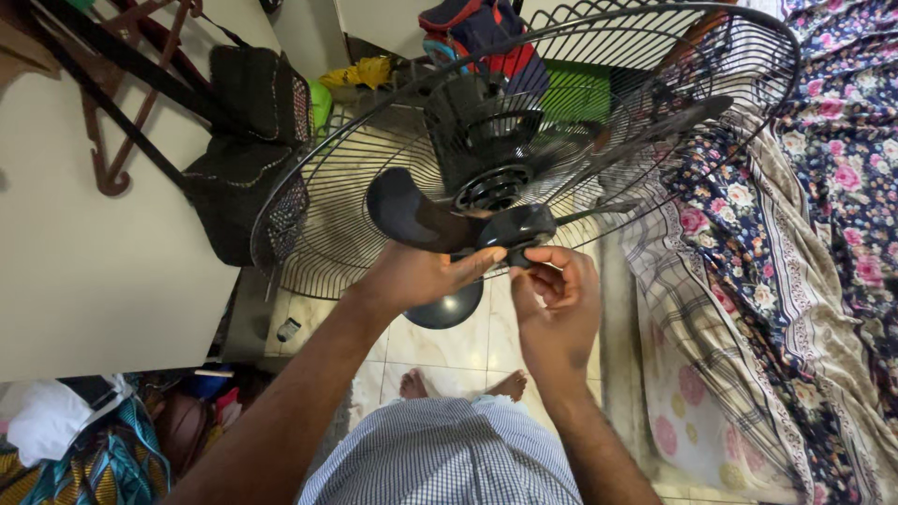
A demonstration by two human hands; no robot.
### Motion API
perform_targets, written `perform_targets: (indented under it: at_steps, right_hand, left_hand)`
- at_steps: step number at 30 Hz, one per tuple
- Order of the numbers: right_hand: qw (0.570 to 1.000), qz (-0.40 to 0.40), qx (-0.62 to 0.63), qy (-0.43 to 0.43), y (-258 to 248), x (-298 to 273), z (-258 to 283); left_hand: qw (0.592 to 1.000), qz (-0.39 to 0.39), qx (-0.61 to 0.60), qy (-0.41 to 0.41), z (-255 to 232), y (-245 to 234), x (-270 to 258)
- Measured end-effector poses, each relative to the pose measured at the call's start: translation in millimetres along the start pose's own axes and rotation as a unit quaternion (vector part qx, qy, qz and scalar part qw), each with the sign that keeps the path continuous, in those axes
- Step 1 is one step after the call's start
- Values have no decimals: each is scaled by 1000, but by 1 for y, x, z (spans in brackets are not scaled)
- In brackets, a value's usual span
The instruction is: The person reassembles a standing electric fan by attaching the front grille and securing it with a screw. They use a screwdriver to tighten the screw at the top of the grille, completing the assembly.
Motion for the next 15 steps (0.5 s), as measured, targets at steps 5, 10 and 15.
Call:
perform_targets:
  at_steps: [5, 10, 15]
  right_hand:
    - [999, 11, 34, 29, 0, 0, -12]
    - [1000, 17, -18, -14, -2, 1, -1]
    - [989, 12, -134, -56, -6, 1, 7]
  left_hand:
    - [998, -8, 52, 29, -3, 0, -1]
    - [995, 20, 93, -5, 3, 4, 2]
    - [997, 24, 66, -16, 0, 4, 3]
Point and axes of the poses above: each hand's wrist, its own x-axis towards the middle knuckle, its own y-axis out of the palm, z = x × y, the point moved 10 cm from there along x, towards the middle knuckle, and after that the axes turned 14 degrees about -x, right-handed, at the moved point
